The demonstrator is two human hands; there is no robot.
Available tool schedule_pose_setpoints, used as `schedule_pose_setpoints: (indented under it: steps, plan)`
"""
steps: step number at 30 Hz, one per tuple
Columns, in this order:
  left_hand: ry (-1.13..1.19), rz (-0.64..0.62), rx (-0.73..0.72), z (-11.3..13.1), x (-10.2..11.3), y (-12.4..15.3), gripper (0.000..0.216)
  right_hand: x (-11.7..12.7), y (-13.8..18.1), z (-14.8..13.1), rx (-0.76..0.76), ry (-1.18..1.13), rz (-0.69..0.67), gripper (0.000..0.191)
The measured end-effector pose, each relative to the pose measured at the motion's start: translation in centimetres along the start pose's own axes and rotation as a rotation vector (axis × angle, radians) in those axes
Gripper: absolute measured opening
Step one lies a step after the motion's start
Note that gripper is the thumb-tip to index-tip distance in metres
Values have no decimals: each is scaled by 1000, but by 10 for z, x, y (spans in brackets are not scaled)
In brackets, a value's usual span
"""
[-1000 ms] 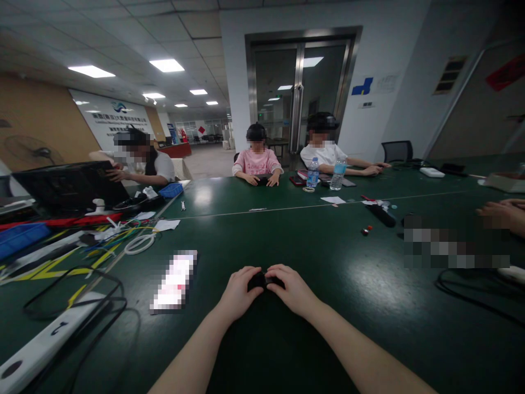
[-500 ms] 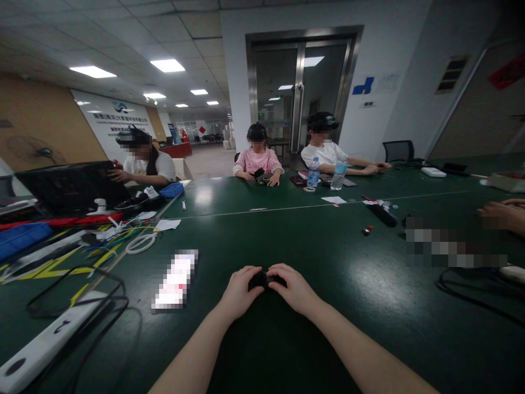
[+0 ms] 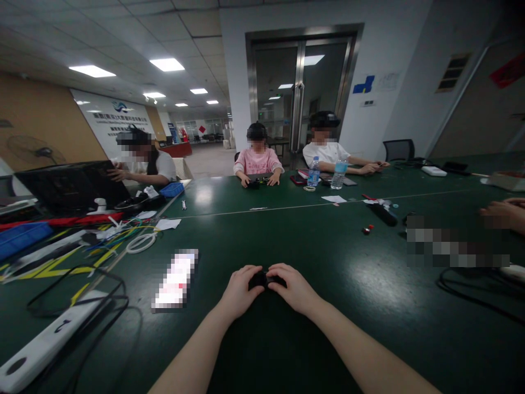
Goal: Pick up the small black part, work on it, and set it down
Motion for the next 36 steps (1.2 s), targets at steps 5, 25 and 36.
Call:
schedule_pose_setpoints:
  steps: [5,25,36]
  plan:
    - [-7,-5,-10,2,1,0,46,-1,-1,2,46,12,10,23]
    - [-7,1,0,-2,-2,1,48,1,1,-1,21,14,-20,25]
    - [-23,35,-44,-5,-5,-2,46,1,2,-4,26,69,-10,24]
Point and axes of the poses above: each hand's wrist, its own y-axis away from the middle knuckle, its own x-axis out of the back of the hand, z = x × y, the point moved 1 cm from there along -y, towards the middle knuckle, and after that the axes turned 5 degrees about -z, right-handed, at the moved point
